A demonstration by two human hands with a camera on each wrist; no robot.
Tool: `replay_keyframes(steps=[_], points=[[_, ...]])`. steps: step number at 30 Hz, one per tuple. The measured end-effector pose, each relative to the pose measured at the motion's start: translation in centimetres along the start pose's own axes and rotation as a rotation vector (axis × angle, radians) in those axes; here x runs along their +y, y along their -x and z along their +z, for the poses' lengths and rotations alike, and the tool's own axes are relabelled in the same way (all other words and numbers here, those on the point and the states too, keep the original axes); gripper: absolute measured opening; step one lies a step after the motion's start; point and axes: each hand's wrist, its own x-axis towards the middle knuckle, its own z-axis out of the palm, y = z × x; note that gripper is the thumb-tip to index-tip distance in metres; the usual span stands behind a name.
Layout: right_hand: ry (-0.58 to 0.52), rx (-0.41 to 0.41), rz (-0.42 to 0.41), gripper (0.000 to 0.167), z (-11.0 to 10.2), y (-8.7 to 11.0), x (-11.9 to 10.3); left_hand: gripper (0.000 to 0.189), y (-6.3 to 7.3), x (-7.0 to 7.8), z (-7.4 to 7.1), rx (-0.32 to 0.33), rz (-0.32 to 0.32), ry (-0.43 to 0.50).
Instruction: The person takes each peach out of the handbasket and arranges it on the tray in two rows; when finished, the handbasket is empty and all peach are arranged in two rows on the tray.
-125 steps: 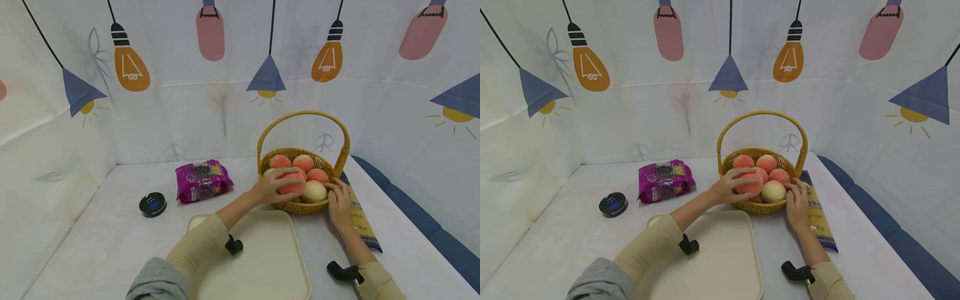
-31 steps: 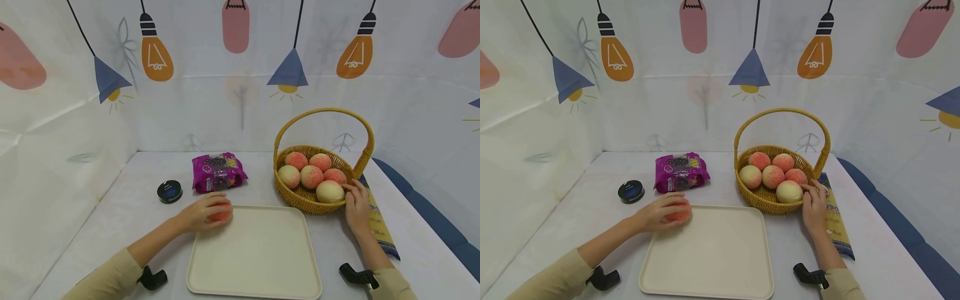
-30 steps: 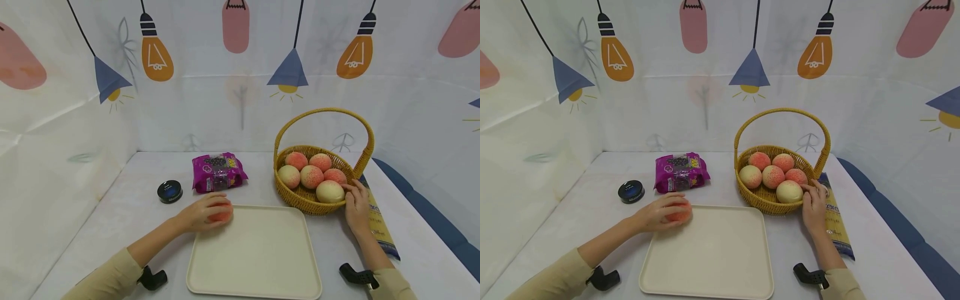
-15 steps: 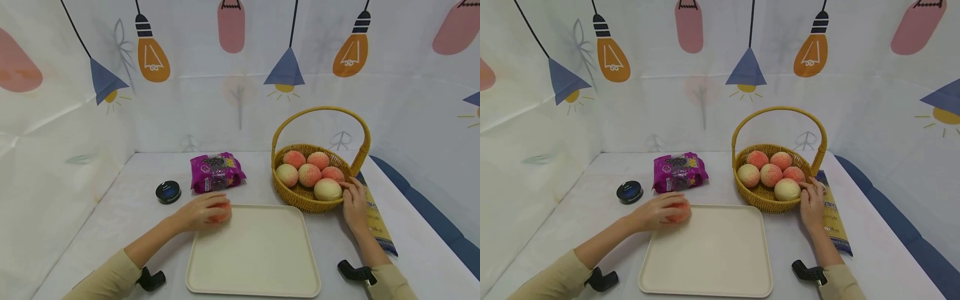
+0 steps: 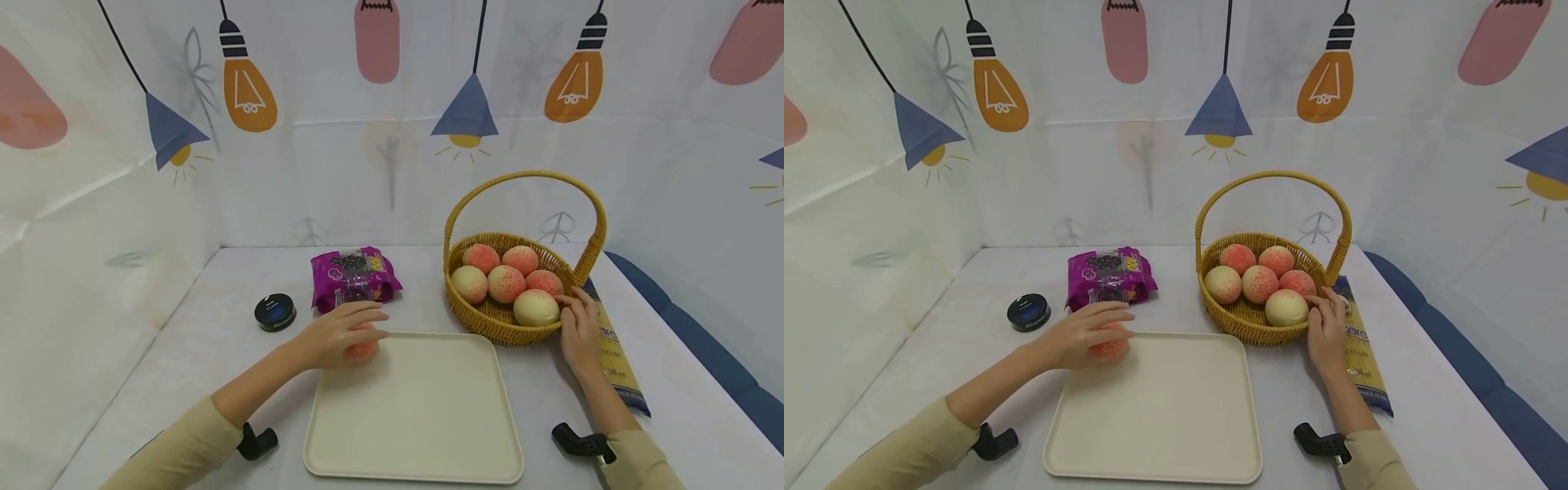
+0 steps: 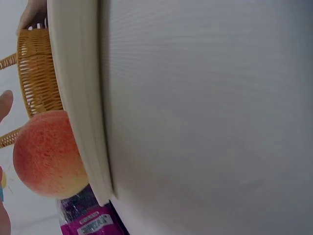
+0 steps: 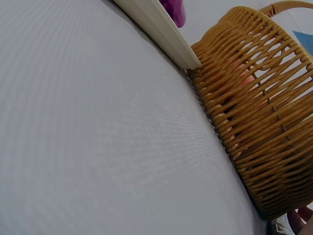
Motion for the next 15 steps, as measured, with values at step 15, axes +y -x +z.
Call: replay_keyframes(steps=[15], points=[[0.020, 0.007, 0.006, 0.037, 0.1, 0.0, -0.1, 0.049, -6.7, 0.7, 1.3, -0.074, 0.115, -0.023]])
